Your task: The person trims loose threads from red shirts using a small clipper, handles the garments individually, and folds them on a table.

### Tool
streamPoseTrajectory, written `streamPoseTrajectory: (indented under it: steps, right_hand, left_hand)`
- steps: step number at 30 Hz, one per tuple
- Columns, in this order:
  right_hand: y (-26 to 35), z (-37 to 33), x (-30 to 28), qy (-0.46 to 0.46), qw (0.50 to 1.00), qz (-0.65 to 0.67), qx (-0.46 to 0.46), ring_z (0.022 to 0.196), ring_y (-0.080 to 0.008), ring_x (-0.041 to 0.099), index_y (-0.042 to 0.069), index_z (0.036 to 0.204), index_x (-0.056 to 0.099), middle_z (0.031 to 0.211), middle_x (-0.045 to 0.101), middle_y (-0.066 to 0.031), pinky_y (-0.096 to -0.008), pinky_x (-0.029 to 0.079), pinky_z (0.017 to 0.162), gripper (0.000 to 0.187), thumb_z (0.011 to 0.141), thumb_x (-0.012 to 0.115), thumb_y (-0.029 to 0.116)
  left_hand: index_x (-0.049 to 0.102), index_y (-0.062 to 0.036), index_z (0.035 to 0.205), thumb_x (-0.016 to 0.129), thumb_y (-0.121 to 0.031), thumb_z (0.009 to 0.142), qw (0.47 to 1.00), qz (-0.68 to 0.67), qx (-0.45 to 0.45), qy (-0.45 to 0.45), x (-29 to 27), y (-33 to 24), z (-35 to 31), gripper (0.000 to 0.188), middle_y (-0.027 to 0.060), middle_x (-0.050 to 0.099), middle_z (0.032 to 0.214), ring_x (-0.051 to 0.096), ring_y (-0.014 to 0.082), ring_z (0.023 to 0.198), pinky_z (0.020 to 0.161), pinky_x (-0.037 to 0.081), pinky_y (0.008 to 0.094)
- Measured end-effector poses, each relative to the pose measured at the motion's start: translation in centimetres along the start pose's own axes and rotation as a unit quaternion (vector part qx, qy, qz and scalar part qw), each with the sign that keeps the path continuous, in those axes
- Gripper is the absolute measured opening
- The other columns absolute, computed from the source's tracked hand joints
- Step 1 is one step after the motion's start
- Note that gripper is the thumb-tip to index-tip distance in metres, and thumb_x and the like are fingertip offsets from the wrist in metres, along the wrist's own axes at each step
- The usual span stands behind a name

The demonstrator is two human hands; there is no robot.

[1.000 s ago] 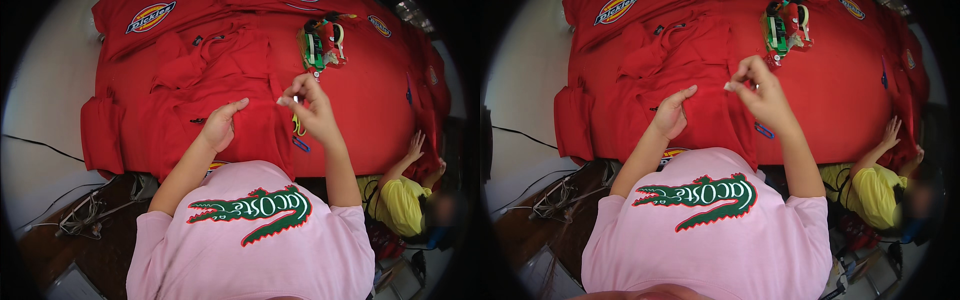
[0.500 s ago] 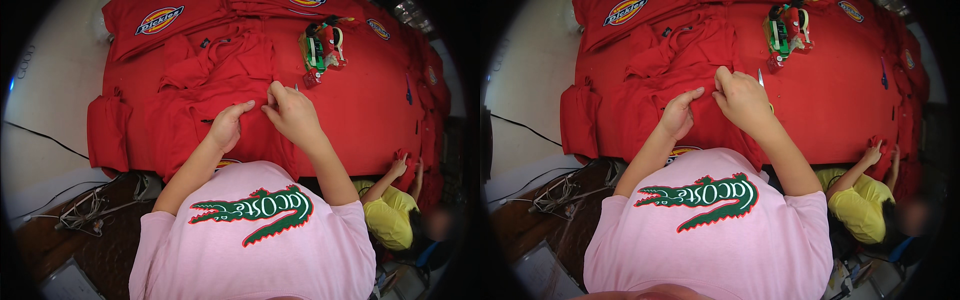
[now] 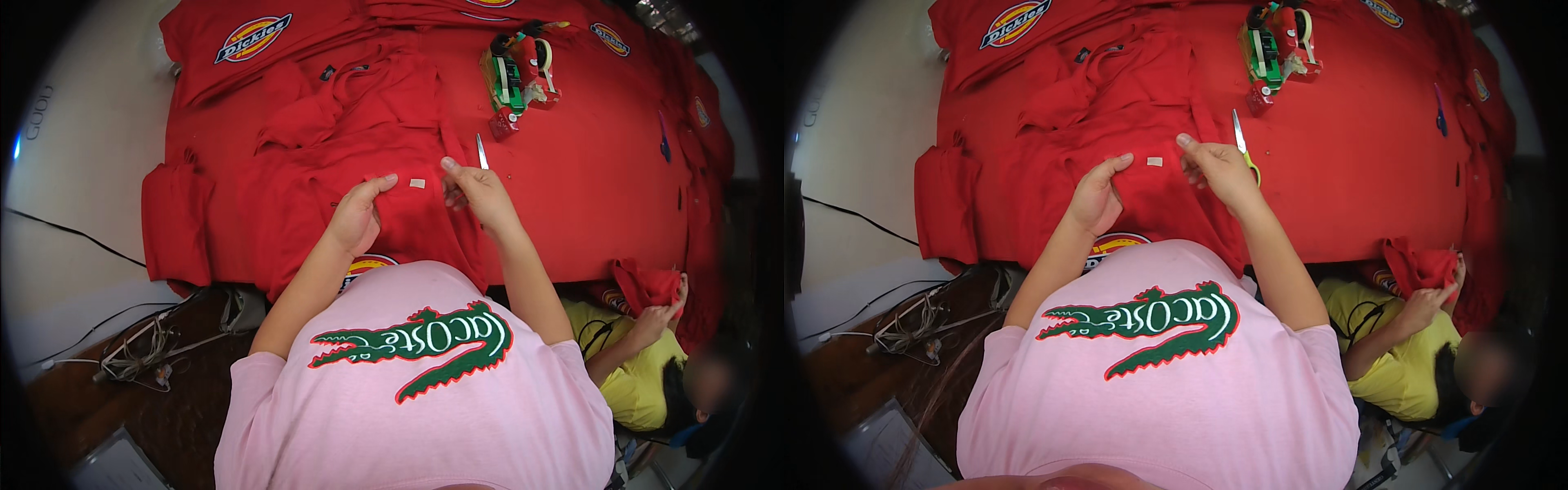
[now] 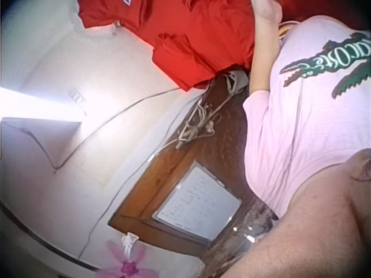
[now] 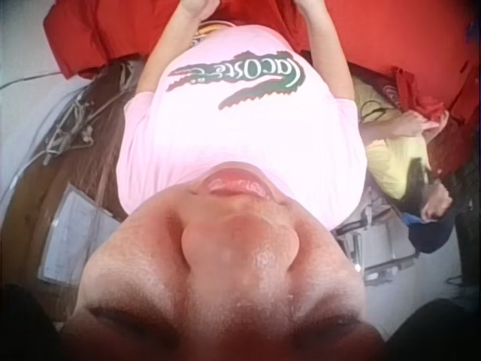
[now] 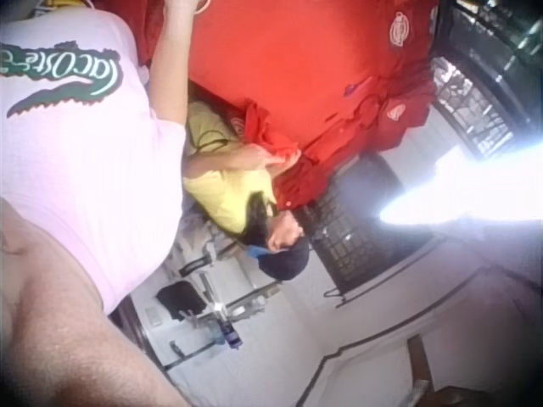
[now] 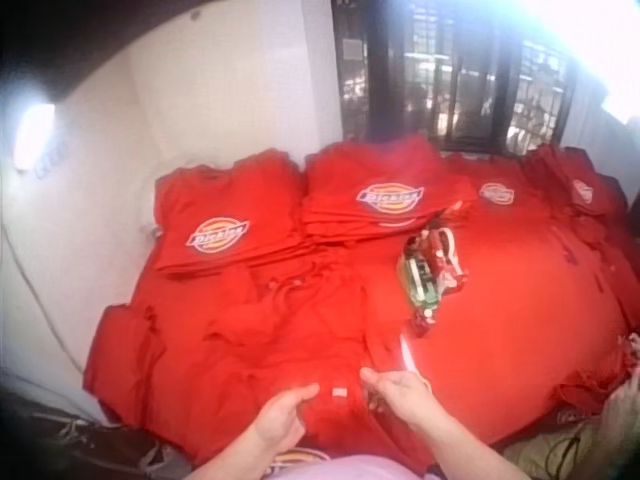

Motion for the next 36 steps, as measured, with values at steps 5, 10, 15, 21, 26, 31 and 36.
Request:
streamPoseTrajectory:
  steps: [5, 10, 15, 21, 26, 31, 36]
  right_hand:
    - [-1.1, 0.9, 0.5, 0.001, 0.993, 0.102, -0.057, 0.074, -0.0065, 0.062, 0.002, 0.094, 0.076, 0.08, 0.07, 0.0001, -0.0209, 0.048, 0.071, 0.021, 0.096, 0.072, 0.023]
    - [-1.7, 2.7, 2.5, 0.068, 0.973, 0.142, -0.166, 0.09, -0.0086, 0.065, 0.0, 0.099, 0.072, 0.096, 0.072, -0.0032, -0.025, 0.051, 0.084, 0.014, 0.098, 0.067, 0.012]
    - [-2.7, 3.4, 1.9, 0.029, 0.97, 0.121, -0.207, 0.09, -0.0054, 0.057, 0.002, 0.1, 0.064, 0.093, 0.064, 0.0022, -0.0235, 0.048, 0.083, 0.013, 0.102, 0.063, 0.015]
    - [-2.5, 1.4, -0.3, -0.044, 0.956, 0.165, -0.238, 0.089, -0.0038, 0.053, 0.003, 0.098, 0.061, 0.091, 0.06, 0.0042, -0.0225, 0.045, 0.081, 0.014, 0.104, 0.06, 0.015]
    - [-0.2, -2.4, 0.4, -0.062, 0.954, 0.03, -0.293, 0.075, -0.0087, 0.058, 0.004, 0.097, 0.059, 0.08, 0.062, -0.0006, -0.0273, 0.047, 0.067, 0.019, 0.103, 0.063, 0.021]
    - [2.1, -5.4, 3.1, -0.123, 0.854, -0.234, -0.448, 0.069, -0.0328, 0.065, 0.005, 0.095, 0.054, 0.076, 0.063, -0.0152, -0.0415, 0.048, 0.058, 0.02, 0.098, 0.066, 0.02]
    - [2.7, -5.2, 2.4, -0.184, 0.831, -0.234, -0.47, 0.071, -0.0377, 0.063, 0.004, 0.098, 0.055, 0.079, 0.062, -0.0168, -0.0466, 0.048, 0.064, 0.018, 0.097, 0.066, 0.019]
  left_hand:
    - [0.069, -0.0011, 0.117, 0.064, -0.025, 0.099, 0.994, 0.102, -0.025, -0.028, 0.1, 0.9, 1.4, 0.03, 0.008, 0.072, 0.117, 0.066, 0.0168, 0.109, 0.099, 0.049, 0.0335]
    - [0.072, -0.0029, 0.105, 0.074, -0.013, 0.093, 0.977, 0.186, 0.05, -0.089, -1.1, 1.2, 2.7, 0.016, 0.006, 0.074, 0.104, 0.067, 0.0147, 0.097, 0.088, 0.05, 0.0295]
    - [0.074, -0.0023, 0.097, 0.074, -0.016, 0.095, 0.957, 0.253, 0.124, -0.074, -0.8, 1.2, 3.7, 0.014, 0.0041, 0.073, 0.098, 0.065, 0.011, 0.092, 0.086, 0.049, 0.027]
    - [0.072, -0.0021, 0.104, 0.072, -0.02, 0.097, 0.965, 0.244, 0.092, -0.033, 0.9, 2.4, 3.8, 0.019, 0.0052, 0.073, 0.104, 0.065, 0.0108, 0.096, 0.087, 0.05, 0.0272]
    - [0.069, -0.0046, 0.099, 0.067, -0.031, 0.101, 0.986, 0.138, 0.02, -0.09, 1.4, 3.4, 3.0, 0.026, 0.0024, 0.069, 0.097, 0.062, 0.0107, 0.09, 0.081, 0.049, 0.0283]
    - [0.065, -0.0076, 0.088, 0.065, -0.035, 0.102, 0.979, 0.165, 0.063, -0.105, -0.9, 4.2, 4.5, 0.031, -0.0023, 0.062, 0.085, 0.054, 0.008, 0.078, 0.071, 0.045, 0.027]
    - [0.058, -0.0132, 0.08, 0.062, -0.033, 0.103, 0.953, 0.225, 0.162, -0.12, 0.5, 2.3, 2.9, 0.031, -0.0057, 0.052, 0.076, 0.046, 0.0056, 0.07, 0.065, 0.041, 0.0273]
Point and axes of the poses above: each hand's wrist, its own z-axis towards the middle knuckle, its own x-axis out of the palm, y = z × x, the point moved 9 cm from there along z, towards the middle knuckle
